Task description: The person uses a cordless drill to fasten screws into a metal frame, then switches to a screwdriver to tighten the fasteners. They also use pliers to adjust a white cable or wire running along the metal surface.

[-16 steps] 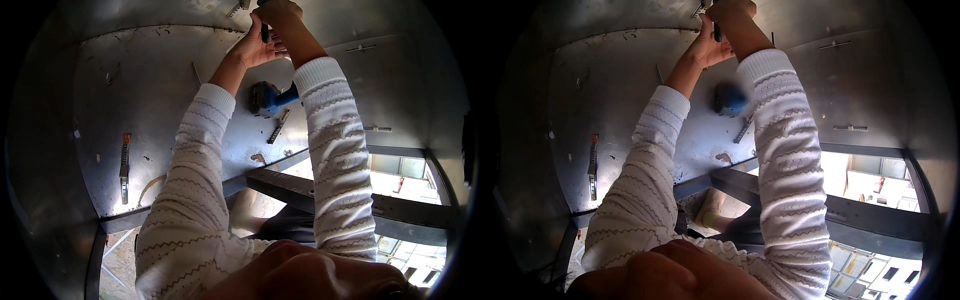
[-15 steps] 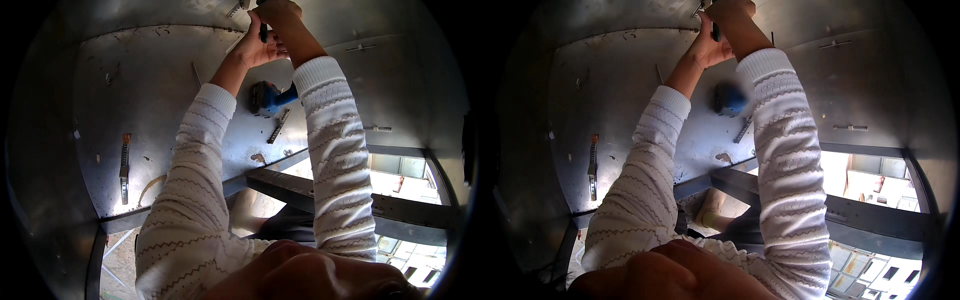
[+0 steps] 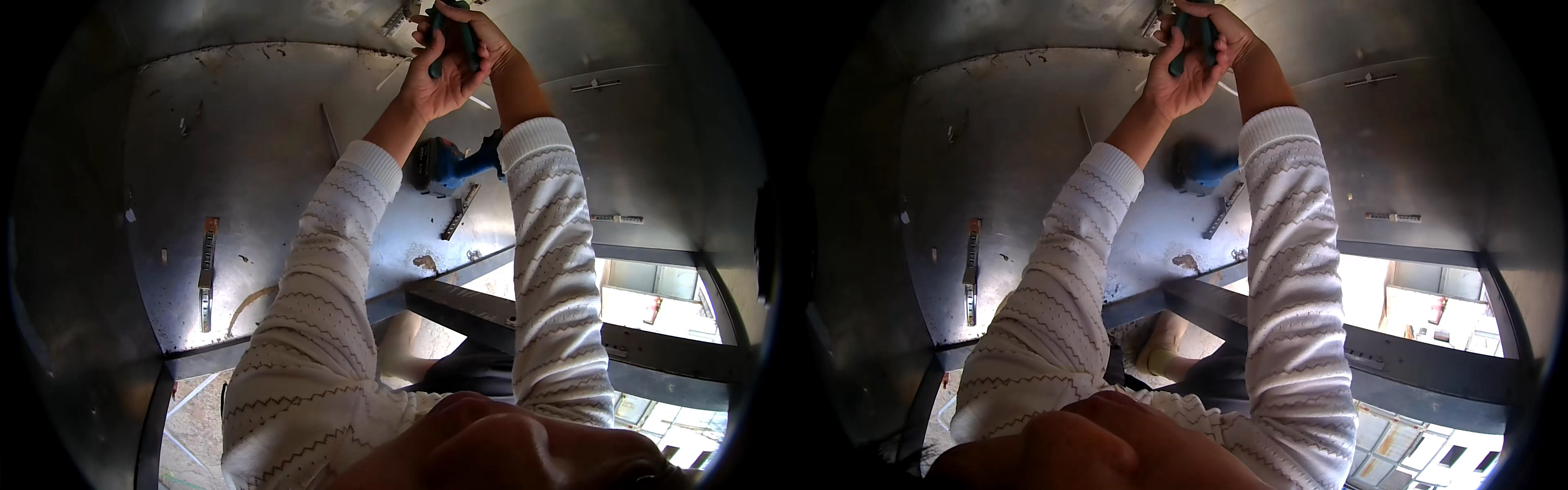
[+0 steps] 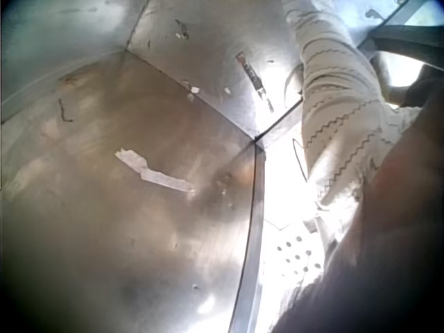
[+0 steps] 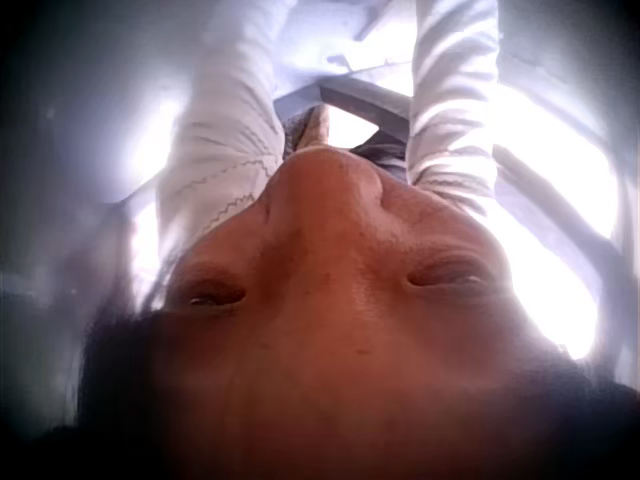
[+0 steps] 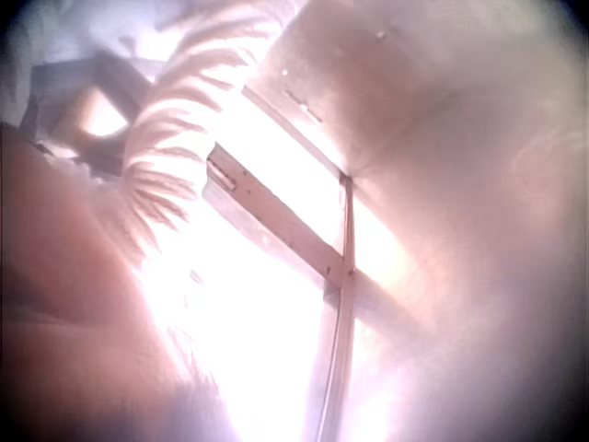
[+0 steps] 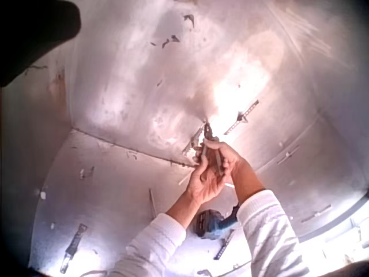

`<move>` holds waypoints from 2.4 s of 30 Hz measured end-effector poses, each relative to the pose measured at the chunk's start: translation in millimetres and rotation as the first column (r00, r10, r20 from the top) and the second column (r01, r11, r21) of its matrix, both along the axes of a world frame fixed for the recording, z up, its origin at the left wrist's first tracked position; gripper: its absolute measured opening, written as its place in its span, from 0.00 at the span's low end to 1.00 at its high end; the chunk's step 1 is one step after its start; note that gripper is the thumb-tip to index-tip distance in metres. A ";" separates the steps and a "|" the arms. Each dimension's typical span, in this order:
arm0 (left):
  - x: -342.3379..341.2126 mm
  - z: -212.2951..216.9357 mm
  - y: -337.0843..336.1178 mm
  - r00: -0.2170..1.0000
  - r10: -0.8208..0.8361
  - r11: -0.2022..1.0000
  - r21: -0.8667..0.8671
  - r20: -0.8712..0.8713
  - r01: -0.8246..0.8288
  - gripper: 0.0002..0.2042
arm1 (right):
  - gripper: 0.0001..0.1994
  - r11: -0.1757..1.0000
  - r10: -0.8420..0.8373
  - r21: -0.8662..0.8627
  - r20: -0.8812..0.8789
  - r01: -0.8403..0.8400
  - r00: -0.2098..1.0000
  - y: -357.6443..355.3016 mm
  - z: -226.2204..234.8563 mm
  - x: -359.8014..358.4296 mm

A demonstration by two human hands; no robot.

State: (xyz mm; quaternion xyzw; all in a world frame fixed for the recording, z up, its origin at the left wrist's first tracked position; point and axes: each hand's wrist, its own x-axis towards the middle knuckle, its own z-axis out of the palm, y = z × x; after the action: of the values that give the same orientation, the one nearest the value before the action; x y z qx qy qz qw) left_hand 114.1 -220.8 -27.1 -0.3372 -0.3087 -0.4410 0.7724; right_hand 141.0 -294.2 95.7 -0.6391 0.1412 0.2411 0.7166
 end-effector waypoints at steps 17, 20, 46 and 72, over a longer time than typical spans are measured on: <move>2.4 -0.2 13.5 0.944 0.180 0.785 0.538 0.276 -0.307 0.21 | 0.25 -0.531 0.119 -0.846 -0.128 -0.046 0.985 65.0 11.8 -4.6; -3.4 9.5 16.3 0.962 0.207 0.688 0.672 0.179 -0.273 0.16 | 0.29 -0.489 0.180 -0.872 -0.129 -0.025 0.975 73.7 18.9 -8.1; -0.3 -15.9 27.5 0.925 0.160 0.845 0.437 0.344 -0.308 0.25 | 0.24 -0.543 0.042 -0.840 -0.040 -0.011 0.998 76.9 22.4 -7.8; -3.5 -32.8 16.5 0.953 -0.057 0.922 0.383 0.298 -0.065 0.20 | 0.17 0.909 -0.115 -0.403 0.011 0.109 0.993 13.1 -6.5 -5.8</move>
State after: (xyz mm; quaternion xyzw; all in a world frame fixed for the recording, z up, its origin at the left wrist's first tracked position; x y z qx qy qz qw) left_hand 110.6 -204.3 -59.8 -0.1053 -0.3307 -0.5383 0.7680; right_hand 135.2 -281.1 89.2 -0.7623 0.2288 0.1694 0.5813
